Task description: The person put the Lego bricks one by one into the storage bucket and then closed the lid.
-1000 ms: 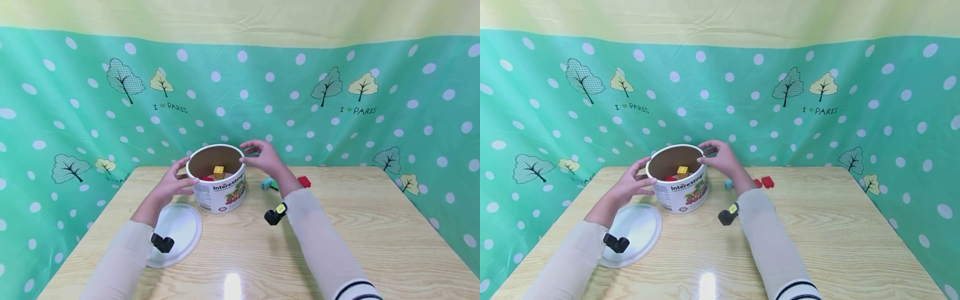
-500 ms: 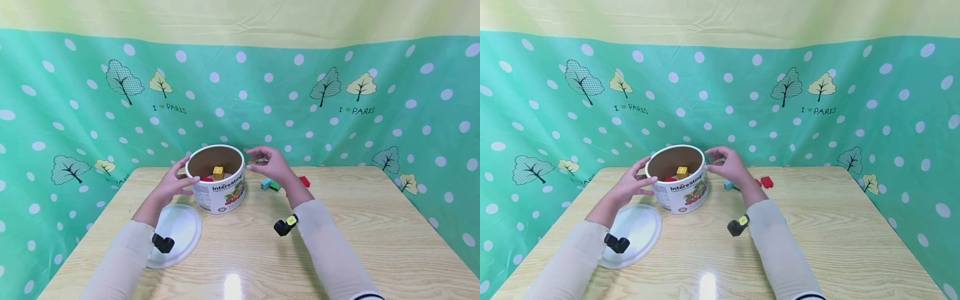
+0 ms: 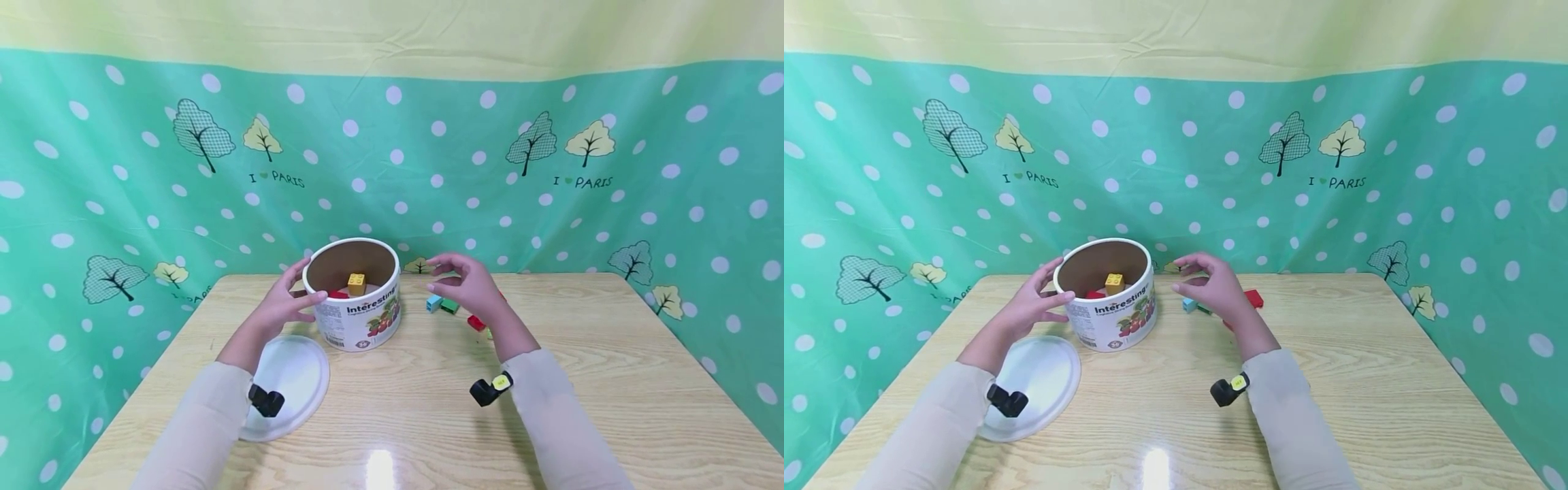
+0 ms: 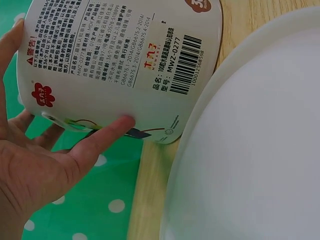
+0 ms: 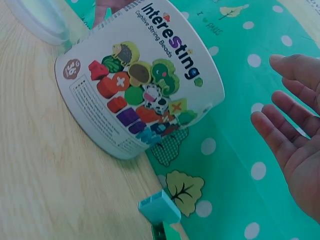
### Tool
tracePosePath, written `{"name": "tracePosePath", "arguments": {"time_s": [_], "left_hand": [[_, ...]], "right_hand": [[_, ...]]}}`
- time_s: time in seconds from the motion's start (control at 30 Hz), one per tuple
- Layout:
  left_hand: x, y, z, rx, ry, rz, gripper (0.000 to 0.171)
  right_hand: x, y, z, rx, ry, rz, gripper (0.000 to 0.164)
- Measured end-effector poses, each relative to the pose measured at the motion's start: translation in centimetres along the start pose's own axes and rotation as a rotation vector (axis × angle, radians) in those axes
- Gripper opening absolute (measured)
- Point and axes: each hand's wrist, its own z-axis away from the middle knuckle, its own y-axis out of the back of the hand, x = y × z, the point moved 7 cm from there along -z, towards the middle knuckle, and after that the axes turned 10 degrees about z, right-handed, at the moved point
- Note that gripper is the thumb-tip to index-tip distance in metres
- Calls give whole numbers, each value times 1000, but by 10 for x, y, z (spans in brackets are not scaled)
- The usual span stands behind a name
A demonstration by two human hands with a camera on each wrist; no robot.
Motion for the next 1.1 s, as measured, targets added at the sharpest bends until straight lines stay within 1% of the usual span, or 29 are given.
{"name": "tracePosePath", "arguments": {"time_s": [0.13, 0.23, 0.33, 0.5, 0.73, 0.9, 1.1], "left_hand": [[-1, -1, 0, 0, 7, 9, 99], [1, -2, 0, -7, -2, 11, 99], [2, -2, 0, -8, -8, 16, 99], [3, -2, 1, -6, -7, 21, 99], [3, -2, 1, -1, -6, 22, 99], [2, -1, 0, 2, -4, 17, 100], [1, -1, 0, 9, -3, 18, 99]], "right_hand": [[6, 9, 12, 17, 2, -42, 38], [13, 16, 21, 33, -19, -64, 39], [18, 22, 29, 38, -43, -60, 40], [29, 31, 39, 37, -81, -6, 41], [38, 42, 50, 60, -69, 58, 43], [48, 50, 59, 72, -102, 132, 44], [63, 58, 68, 81, -106, 150, 44]]}}
